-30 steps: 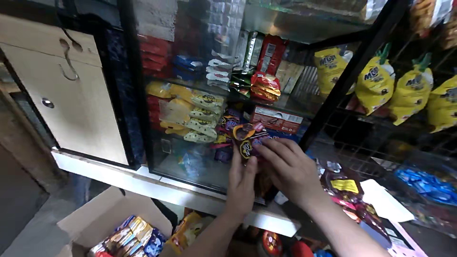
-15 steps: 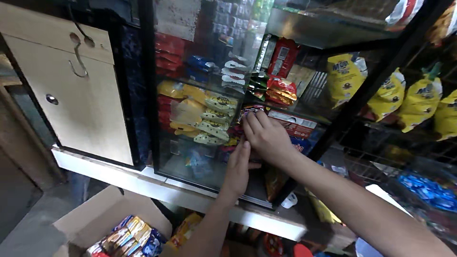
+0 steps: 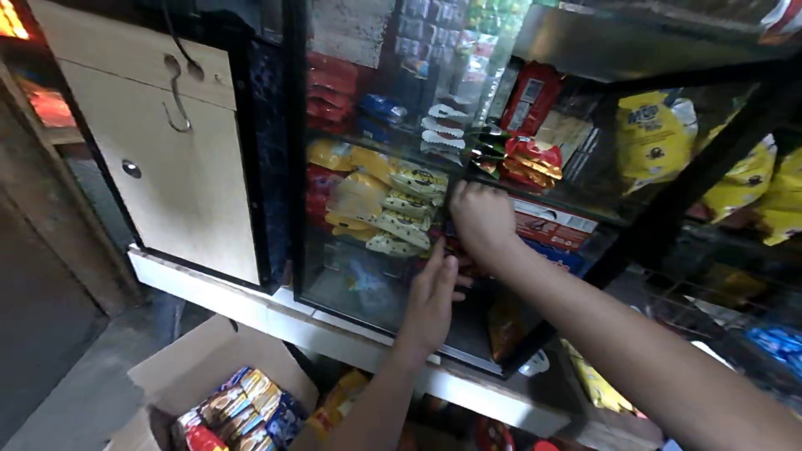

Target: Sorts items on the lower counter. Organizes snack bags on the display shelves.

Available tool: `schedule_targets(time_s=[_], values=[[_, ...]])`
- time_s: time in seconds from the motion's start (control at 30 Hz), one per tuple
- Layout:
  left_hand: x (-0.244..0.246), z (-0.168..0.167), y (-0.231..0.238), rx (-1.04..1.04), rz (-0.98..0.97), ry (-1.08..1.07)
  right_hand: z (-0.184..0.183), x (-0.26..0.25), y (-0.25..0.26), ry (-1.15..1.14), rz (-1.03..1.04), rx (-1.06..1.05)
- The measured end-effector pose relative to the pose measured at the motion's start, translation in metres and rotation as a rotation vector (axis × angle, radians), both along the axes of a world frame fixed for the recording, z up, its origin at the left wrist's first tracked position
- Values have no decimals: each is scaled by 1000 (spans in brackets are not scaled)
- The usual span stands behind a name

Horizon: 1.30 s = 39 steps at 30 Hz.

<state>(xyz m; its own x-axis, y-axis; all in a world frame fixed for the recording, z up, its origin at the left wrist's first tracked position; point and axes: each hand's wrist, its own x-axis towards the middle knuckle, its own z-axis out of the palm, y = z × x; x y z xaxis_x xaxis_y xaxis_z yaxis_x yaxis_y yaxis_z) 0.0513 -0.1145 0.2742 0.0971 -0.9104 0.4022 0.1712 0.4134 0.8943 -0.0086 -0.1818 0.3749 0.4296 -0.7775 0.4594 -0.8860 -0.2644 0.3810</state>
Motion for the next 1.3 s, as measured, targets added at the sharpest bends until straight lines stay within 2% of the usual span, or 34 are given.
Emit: schedule_targets(time_s=[0.07,0.13,0.37,0.53,0.83,0.93,1.03,1.13,1.2,1.3], values=[[2,1,1,-3,-10,-16,10,12,3,-16,-140,165],[2,2,2,-4,-27,-28,13,18,2,-57,-197,244],[5,4,6,10,-73,-29,19,31,-5,-211,-266,299],[2,2,6,-12,-66,-38,25,27,-4,-245,-239,379],[-9,2,2,-12,-24,-63,31,12,-18,-151,-170,529],[-14,1,1,-27,5,-53,30,2,1,-182,-81,502],[-19,0,3,-26,57,-33,15,-26,34,-268,92,457],[-22,-6,1,-44,68,-53,-5,-82,75,-319,266,410],[-26,-11,-4,-55,52,-52,-15,-136,93,-355,338,231],[-34,-17,-7,-64,76,-37,-13,-224,99,-448,245,58]])
